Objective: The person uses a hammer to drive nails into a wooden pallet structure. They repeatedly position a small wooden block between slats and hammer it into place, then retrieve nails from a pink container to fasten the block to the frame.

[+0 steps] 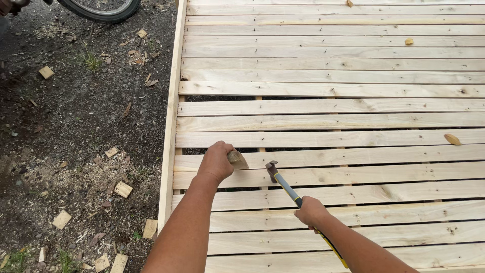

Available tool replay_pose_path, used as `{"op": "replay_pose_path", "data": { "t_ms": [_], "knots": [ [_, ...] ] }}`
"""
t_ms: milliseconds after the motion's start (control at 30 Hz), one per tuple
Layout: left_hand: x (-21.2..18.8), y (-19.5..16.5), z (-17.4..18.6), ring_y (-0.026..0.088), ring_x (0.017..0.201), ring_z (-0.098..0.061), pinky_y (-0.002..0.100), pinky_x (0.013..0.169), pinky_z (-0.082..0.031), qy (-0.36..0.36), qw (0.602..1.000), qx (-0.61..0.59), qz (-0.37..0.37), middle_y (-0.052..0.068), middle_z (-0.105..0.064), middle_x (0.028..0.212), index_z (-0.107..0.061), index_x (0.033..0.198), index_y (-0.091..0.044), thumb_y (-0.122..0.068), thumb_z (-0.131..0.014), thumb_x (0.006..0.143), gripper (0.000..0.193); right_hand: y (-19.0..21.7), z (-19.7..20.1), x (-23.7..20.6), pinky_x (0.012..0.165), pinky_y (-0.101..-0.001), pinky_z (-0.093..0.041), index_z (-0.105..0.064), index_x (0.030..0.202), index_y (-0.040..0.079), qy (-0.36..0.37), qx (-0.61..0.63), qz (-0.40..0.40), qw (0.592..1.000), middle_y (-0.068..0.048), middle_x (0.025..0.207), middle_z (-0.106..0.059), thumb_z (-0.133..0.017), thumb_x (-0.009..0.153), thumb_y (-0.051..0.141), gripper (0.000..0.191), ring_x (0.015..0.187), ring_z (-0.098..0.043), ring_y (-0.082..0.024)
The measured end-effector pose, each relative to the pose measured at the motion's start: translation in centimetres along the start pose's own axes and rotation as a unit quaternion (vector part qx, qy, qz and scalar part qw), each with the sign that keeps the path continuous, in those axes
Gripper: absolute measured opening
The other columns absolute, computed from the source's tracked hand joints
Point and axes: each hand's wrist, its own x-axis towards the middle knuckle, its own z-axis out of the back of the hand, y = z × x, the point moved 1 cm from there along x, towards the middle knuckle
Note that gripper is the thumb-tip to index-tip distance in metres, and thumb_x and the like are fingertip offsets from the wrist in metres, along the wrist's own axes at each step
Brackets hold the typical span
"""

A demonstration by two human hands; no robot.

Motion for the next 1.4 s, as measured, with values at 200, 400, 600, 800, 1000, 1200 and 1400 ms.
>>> {"op": "replay_pose_path", "data": {
  "t_ms": [200, 400, 600, 800, 1000, 1200, 1400],
  "knots": [
    [1.2, -0.6, -1.4, 0.027, 0.098, -0.072, 0.036, 0.085, -0.061, -0.059, 0.983, -0.141, 0.105, 0.010, -0.074, 0.108, -0.053, 0.117, -0.011, 0.006, -0.079, 0.069, 0.057, 2.1, 0.4, -2.4, 0.049, -0.0397, -0.055, -0.057, 0.106, 0.006, -0.038, 0.020, 0.081, 0.996, -0.009, 0.073, -0.064, -0.071, 0.094, 0.031, 0.031, 0.052, -0.062, -0.021],
    [1.1, 0.4, -1.7, 0.021, 0.096, -0.073, 0.032, 0.085, -0.062, -0.082, 0.972, -0.198, 0.101, 0.006, -0.076, 0.108, -0.048, 0.125, -0.015, -0.006, -0.093, 0.061, 0.079, 7.0, 2.2, -7.9, 0.058, -0.0362, -0.053, -0.059, 0.093, 0.003, -0.145, 0.080, 0.226, 0.960, -0.008, 0.067, -0.061, -0.074, 0.092, 0.036, 0.037, 0.056, -0.055, -0.018],
    [0.8, 1.3, -2.7, 0.017, 0.095, -0.075, 0.029, 0.082, -0.063, -0.090, 0.957, -0.258, 0.101, 0.006, -0.078, 0.106, -0.046, 0.131, -0.014, -0.001, -0.090, 0.063, 0.082, 9.0, 2.9, -13.2, 0.058, -0.0364, -0.051, -0.061, 0.094, 0.006, -0.155, 0.111, 0.294, 0.937, -0.006, 0.064, -0.056, -0.075, 0.089, 0.035, 0.032, 0.058, -0.050, -0.017],
    [1.2, 2.0, -3.0, 0.017, 0.099, -0.071, 0.029, 0.085, -0.063, -0.114, 0.959, -0.256, 0.052, 0.006, -0.072, 0.115, -0.035, 0.144, -0.018, -0.002, -0.093, 0.066, 0.098, 8.5, 1.9, -14.4, 0.061, -0.0368, -0.051, -0.061, 0.093, 0.006, -0.140, 0.039, 0.287, 0.947, -0.005, 0.063, -0.059, -0.073, 0.090, 0.034, 0.031, 0.057, -0.052, -0.017],
    [0.3, 2.5, -3.2, 0.016, 0.101, -0.074, 0.029, 0.090, -0.063, -0.097, 0.946, -0.293, 0.104, 0.005, -0.076, 0.115, -0.041, 0.145, -0.020, 0.001, -0.091, 0.059, 0.102, 8.5, 2.5, -15.4, 0.063, -0.0363, -0.052, -0.062, 0.094, 0.007, -0.132, 0.017, 0.261, 0.956, -0.004, 0.065, -0.061, -0.072, 0.091, 0.037, 0.031, 0.060, -0.055, -0.016],
    [0.3, 2.9, -3.3, 0.019, 0.103, -0.073, 0.031, 0.097, -0.057, -0.119, 0.957, -0.254, 0.070, 0.006, -0.078, 0.111, -0.036, 0.150, -0.014, -0.007, -0.097, 0.053, 0.115, 7.9, 2.6, -15.6, 0.062, -0.0383, -0.051, -0.058, 0.102, 0.011, -0.179, 0.087, 0.301, 0.933, -0.009, 0.067, -0.060, -0.070, 0.091, 0.032, 0.026, 0.061, -0.052, -0.018],
    [-0.8, 3.8, -4.2, 0.015, 0.100, -0.075, 0.030, 0.093, -0.062, -0.069, 0.946, -0.295, 0.112, 0.002, -0.078, 0.112, -0.034, 0.155, -0.017, -0.001, -0.093, 0.056, 0.116, 6.6, 1.7, -13.5, 0.066, -0.0405, -0.051, -0.058, 0.093, 0.005, -0.129, -0.029, 0.206, 0.970, -0.010, 0.071, -0.064, -0.073, 0.091, 0.034, 0.032, 0.063, -0.058, -0.024]
  ]
}}
